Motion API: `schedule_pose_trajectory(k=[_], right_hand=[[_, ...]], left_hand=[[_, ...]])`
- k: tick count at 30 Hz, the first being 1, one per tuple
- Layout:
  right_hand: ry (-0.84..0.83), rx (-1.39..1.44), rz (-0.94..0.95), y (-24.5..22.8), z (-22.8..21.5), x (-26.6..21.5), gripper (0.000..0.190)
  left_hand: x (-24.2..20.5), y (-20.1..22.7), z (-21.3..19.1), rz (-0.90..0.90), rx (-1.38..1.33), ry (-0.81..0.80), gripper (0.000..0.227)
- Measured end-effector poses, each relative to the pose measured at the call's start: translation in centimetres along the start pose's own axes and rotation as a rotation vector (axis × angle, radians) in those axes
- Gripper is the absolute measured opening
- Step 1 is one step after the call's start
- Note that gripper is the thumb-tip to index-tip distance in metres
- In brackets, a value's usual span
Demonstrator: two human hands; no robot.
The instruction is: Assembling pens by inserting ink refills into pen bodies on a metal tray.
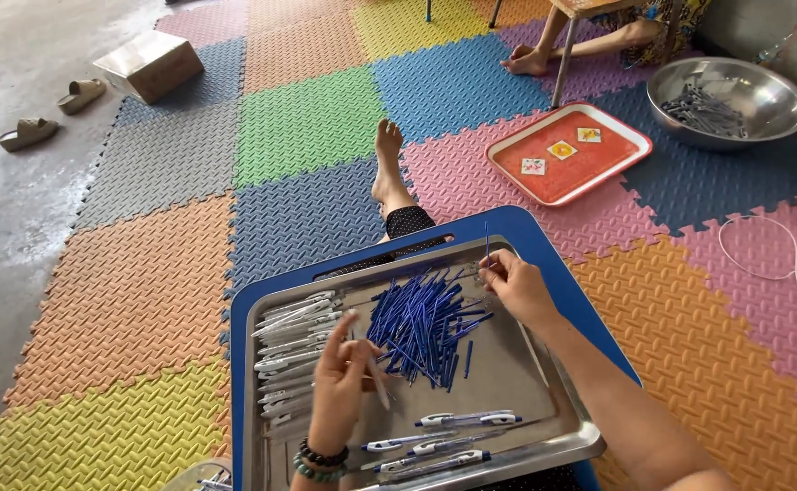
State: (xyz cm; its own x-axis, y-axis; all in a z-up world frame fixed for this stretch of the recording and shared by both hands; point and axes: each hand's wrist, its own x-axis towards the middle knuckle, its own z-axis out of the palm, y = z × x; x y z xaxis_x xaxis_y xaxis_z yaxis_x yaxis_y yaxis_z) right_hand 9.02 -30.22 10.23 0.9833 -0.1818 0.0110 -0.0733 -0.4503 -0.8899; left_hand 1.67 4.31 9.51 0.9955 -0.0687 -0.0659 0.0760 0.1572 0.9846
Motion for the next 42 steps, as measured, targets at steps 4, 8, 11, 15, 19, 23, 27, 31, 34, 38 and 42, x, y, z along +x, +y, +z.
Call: schedule_pose_trajectory(k=[4,8,11,15,19,23,27,31,34,38,42], right_hand=[[-0.04,-0.012,0.013,2.6,-0.1,-0.4,0.016],[-0.133,-0.038,0.015,6.6,0.3,-0.1,0.014],[-0.191,-0.056,-0.003,9.0,0.3,0.5,0.013],[-0.172,-0.068,-0.062,10.5,0.3,1.0,0.012],[-0.122,-0.077,-0.106,10.1,0.6,1.1,0.011],[0.032,-0.06,-0.164,8.4,0.5,0.9,0.009],[0.212,-0.038,-0.213,7.3,0.8,0.9,0.008],[0.321,-0.023,-0.163,7.2,0.5,-1.0,0.007],[0.309,0.022,-0.201,5.1,-0.2,-1.9,0.01],[0.31,0.113,-0.167,4.6,-0.6,-2.0,0.01],[0.293,0.129,-0.159,4.4,-0.7,-1.5,0.011]], left_hand=[[0.3,0.6,-4.7,-0.025,0.065,0.061,0.061],[1.4,1.7,-10.6,-0.074,0.212,0.2,0.052],[2.1,1.7,-12.5,-0.1,0.308,0.287,0.047],[3.8,1.4,-11.9,-0.071,0.461,0.335,0.038],[4.3,1.0,-11.1,-0.03,0.561,0.338,0.033],[4.4,1.6,-9.6,0.085,0.739,0.283,0.025],[4.0,1.2,-8.7,0.226,0.921,0.216,0.017],[-0.1,-0.8,-5.4,0.267,1.065,0.123,0.012],[-4.5,-1.5,-0.3,0.199,1.075,-0.308,0.012],[-6.6,-3.1,1.4,0.31,1.116,-0.455,0.028],[-6.5,-3.7,1.9,0.248,1.121,-0.416,0.03]])
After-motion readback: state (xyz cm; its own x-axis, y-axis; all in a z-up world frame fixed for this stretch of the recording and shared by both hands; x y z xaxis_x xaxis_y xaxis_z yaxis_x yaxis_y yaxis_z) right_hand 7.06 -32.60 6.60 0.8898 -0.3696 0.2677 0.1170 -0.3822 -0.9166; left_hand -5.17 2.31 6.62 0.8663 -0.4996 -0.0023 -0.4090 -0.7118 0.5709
